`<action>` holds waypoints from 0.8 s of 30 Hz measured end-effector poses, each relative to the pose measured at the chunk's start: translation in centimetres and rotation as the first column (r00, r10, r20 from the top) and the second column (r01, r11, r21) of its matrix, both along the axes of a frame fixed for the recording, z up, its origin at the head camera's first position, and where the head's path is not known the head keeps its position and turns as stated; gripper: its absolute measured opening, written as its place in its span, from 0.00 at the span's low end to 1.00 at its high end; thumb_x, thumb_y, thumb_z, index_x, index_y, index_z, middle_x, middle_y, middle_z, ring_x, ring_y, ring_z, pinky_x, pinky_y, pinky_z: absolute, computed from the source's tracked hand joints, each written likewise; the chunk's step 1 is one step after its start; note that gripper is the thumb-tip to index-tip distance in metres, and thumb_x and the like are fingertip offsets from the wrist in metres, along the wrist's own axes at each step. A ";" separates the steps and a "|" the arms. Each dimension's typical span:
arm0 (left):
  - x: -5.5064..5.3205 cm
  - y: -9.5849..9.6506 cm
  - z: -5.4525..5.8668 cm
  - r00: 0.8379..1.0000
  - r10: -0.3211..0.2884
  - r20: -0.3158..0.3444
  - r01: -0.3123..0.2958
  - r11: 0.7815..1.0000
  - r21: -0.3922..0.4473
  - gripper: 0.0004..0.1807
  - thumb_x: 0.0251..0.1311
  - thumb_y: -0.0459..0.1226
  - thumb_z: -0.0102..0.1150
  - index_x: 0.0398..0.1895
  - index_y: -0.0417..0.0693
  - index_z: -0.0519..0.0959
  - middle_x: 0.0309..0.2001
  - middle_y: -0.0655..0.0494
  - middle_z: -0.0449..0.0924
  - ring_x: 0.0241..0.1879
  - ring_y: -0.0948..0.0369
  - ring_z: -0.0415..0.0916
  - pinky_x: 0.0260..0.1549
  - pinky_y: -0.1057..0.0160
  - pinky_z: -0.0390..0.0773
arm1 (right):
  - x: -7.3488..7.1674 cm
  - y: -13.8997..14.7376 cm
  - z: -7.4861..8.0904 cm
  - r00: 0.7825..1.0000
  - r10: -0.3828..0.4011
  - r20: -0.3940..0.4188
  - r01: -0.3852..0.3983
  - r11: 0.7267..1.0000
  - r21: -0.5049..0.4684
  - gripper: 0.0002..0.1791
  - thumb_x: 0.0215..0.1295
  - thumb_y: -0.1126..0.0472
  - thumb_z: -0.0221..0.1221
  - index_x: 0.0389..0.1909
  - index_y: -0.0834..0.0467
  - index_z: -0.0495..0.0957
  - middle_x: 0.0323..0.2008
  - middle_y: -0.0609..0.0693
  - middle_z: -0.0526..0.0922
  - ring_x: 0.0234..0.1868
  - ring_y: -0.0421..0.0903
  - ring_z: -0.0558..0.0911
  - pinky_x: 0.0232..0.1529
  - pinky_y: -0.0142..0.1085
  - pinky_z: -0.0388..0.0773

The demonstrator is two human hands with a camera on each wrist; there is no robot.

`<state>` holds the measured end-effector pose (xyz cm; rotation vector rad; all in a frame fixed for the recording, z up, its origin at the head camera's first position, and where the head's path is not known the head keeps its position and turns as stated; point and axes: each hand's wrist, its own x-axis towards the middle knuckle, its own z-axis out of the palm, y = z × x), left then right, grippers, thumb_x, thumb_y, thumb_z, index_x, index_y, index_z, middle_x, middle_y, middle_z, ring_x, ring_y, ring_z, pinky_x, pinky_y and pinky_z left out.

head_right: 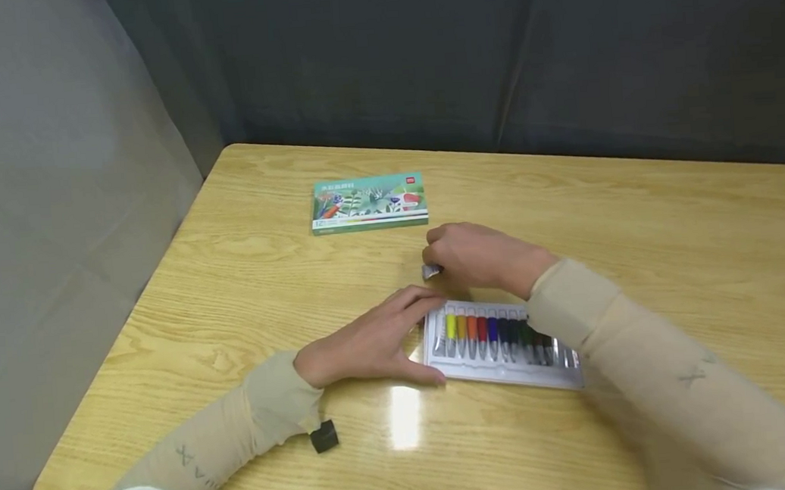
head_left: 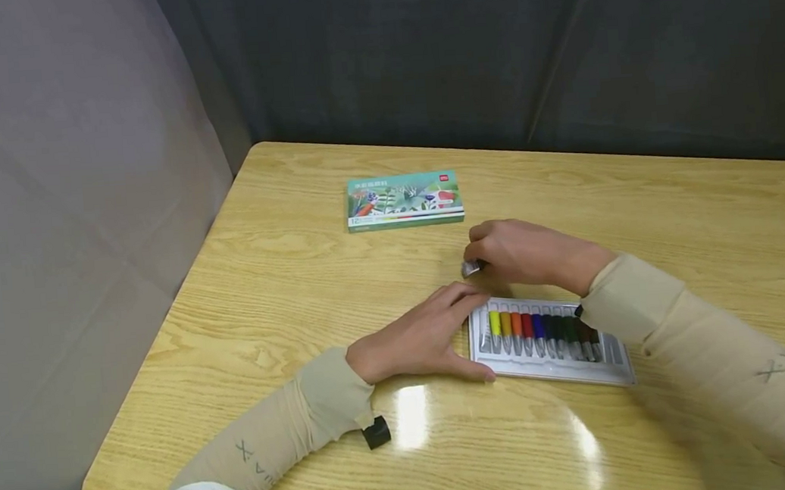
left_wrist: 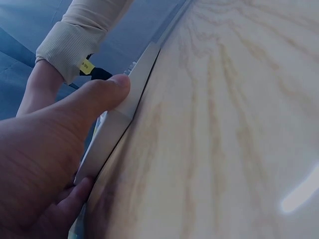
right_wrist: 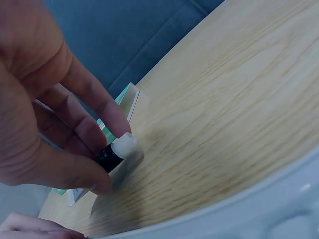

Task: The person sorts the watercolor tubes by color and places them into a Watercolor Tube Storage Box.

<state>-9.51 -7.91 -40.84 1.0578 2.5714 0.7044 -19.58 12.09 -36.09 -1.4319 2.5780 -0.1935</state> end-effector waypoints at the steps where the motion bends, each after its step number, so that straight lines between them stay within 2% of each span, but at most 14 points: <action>1: 0.0 0.0 0.0 1.000 0.003 0.001 -0.003 1.000 -0.003 0.60 0.53 0.68 0.70 0.82 0.49 0.57 0.78 0.56 0.58 0.77 0.61 0.59 0.79 0.62 0.62 | 0.1 0.3 0.0 1.000 0.004 -0.018 -0.004 1.000 -0.012 0.10 0.61 0.65 0.72 0.44 0.58 0.90 0.36 0.51 0.85 0.34 0.42 0.79 0.44 0.41 0.87; 5: 0.1 0.0 0.0 1.000 0.015 0.001 -0.014 1.000 -0.012 0.60 0.52 0.69 0.70 0.82 0.49 0.57 0.76 0.55 0.61 0.75 0.61 0.61 0.78 0.63 0.63 | 0.4 1.4 0.1 0.997 0.008 -0.071 -0.013 0.998 -0.063 0.10 0.59 0.67 0.73 0.43 0.58 0.90 0.36 0.50 0.86 0.35 0.42 0.81 0.44 0.40 0.88; 9: 0.1 0.0 0.0 1.000 0.022 0.000 -0.022 1.000 -0.020 0.61 0.51 0.69 0.70 0.81 0.48 0.57 0.75 0.55 0.61 0.74 0.61 0.63 0.78 0.63 0.64 | 1.1 2.5 0.3 0.996 0.012 -0.091 -0.020 0.996 -0.088 0.10 0.59 0.66 0.73 0.42 0.56 0.89 0.37 0.49 0.86 0.35 0.39 0.82 0.43 0.38 0.88; 14: 0.1 0.0 -0.1 1.000 0.023 0.002 -0.023 0.999 -0.026 0.61 0.52 0.69 0.69 0.82 0.49 0.57 0.75 0.55 0.61 0.74 0.61 0.62 0.77 0.63 0.65 | 1.9 3.8 0.3 0.991 0.047 -0.128 -0.066 0.987 -0.145 0.11 0.57 0.66 0.75 0.40 0.53 0.89 0.36 0.46 0.86 0.34 0.37 0.81 0.41 0.36 0.87; 20: 0.0 0.1 -0.2 1.000 0.023 0.007 -0.023 1.000 -0.018 0.60 0.52 0.69 0.69 0.81 0.49 0.57 0.75 0.56 0.61 0.72 0.62 0.63 0.76 0.63 0.66 | 2.7 5.8 -0.2 0.975 0.092 -0.204 -0.140 0.963 -0.230 0.12 0.53 0.65 0.77 0.39 0.52 0.89 0.36 0.43 0.86 0.35 0.35 0.82 0.38 0.35 0.86; 24: 0.0 0.1 -0.2 1.000 0.023 0.010 -0.023 1.000 -0.003 0.60 0.52 0.68 0.70 0.81 0.50 0.57 0.75 0.57 0.61 0.73 0.62 0.63 0.76 0.63 0.66 | 3.1 6.9 -0.6 0.954 0.124 -0.273 -0.206 0.933 -0.295 0.15 0.49 0.65 0.78 0.39 0.53 0.89 0.36 0.43 0.85 0.34 0.35 0.82 0.35 0.34 0.85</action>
